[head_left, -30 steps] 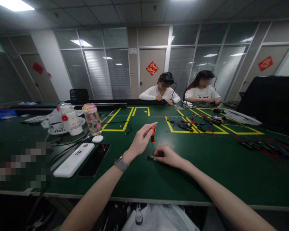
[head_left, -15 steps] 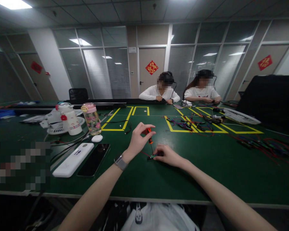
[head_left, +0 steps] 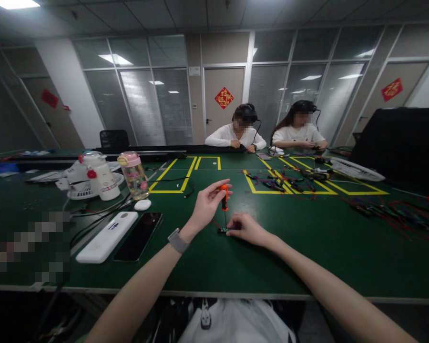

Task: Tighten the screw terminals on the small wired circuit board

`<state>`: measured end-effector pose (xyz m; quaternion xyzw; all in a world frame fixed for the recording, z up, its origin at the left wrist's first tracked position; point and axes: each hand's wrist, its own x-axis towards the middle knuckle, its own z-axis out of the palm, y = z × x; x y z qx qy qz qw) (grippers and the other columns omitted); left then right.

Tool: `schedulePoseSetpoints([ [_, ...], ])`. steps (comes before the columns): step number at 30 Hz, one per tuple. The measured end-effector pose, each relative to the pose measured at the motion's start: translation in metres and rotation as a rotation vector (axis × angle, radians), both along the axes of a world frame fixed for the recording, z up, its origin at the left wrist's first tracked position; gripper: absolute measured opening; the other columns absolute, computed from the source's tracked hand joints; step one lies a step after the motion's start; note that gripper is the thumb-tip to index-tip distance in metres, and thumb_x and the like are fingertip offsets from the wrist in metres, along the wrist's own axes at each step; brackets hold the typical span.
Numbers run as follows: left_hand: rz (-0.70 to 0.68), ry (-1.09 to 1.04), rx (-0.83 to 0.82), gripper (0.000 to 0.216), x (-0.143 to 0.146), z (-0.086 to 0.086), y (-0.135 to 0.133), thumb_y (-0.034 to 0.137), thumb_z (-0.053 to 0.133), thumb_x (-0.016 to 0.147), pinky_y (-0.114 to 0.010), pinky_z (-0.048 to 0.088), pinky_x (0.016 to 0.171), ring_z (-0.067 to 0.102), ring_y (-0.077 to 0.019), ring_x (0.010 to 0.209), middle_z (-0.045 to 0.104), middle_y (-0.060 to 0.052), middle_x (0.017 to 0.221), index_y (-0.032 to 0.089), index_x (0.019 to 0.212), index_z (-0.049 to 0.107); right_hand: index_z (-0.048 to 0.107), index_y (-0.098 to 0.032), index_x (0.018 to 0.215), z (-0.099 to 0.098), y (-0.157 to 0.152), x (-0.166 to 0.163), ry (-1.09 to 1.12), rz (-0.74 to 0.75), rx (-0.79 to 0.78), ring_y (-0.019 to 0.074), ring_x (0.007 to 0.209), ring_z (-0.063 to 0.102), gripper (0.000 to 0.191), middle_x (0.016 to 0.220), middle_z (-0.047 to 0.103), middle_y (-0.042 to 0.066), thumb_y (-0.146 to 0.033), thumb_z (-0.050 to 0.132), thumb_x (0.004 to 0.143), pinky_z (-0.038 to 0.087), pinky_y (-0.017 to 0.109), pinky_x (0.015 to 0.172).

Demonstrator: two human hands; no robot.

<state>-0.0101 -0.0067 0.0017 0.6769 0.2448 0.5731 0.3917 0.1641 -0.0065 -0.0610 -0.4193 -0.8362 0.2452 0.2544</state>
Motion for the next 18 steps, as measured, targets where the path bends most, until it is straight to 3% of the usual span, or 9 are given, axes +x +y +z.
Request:
schedulePoseSetpoints([
  [5,0.37,0.183,0.304,0.022,0.002,0.0,-0.01,0.028,0.073,0.078,-0.026,0.053,0.071,0.06,-0.0138,0.079,0.059,-0.002,0.087,0.021,0.099,0.071,0.068,-0.014,0.076,0.0,0.0,0.0,0.008,0.002,0.002,0.0141,0.07,0.055,0.01,0.076,0.06,0.001,-0.016,0.077,0.072,0.042,0.024,0.064],
  [7,0.44,0.252,0.41,0.019,0.001,0.001,-0.013,0.028,0.072,0.081,-0.027,0.051,0.073,0.057,-0.0135,0.077,0.056,-0.001,0.085,0.022,0.098,0.07,0.068,-0.014,0.076,0.001,0.0,0.0,0.007,0.003,-0.001,0.0137,0.07,0.055,0.01,0.076,0.059,0.001,-0.016,0.077,0.072,0.042,0.024,0.064],
  [9,0.403,0.299,0.439,0.021,0.001,0.001,-0.015,0.026,0.061,0.089,-0.029,0.05,0.08,0.059,-0.015,0.085,0.059,-0.003,0.093,0.022,0.109,0.067,0.067,-0.015,0.075,0.002,0.0,0.0,0.005,0.01,-0.004,0.0133,0.069,0.054,0.009,0.076,0.059,0.0,-0.016,0.076,0.072,0.042,0.024,0.063],
  [13,0.166,0.258,0.314,0.036,0.003,-0.001,-0.014,0.02,0.042,0.097,-0.032,0.048,0.094,0.06,-0.0182,0.11,0.061,-0.008,0.122,0.023,0.131,0.053,0.067,-0.014,0.076,0.003,-0.001,0.0,0.009,0.025,-0.006,0.0132,0.068,0.054,0.009,0.075,0.06,0.001,-0.017,0.075,0.073,0.042,0.024,0.063],
  [18,0.09,0.184,0.192,0.04,0.007,-0.004,-0.01,0.02,0.047,0.095,-0.03,0.054,0.086,0.063,-0.0199,0.11,0.058,-0.01,0.13,0.024,0.134,0.051,0.069,-0.014,0.08,0.004,0.0,0.003,-0.005,0.045,-0.013,0.0137,0.068,0.055,0.008,0.075,0.062,0.001,-0.016,0.073,0.073,0.042,0.024,0.063],
])
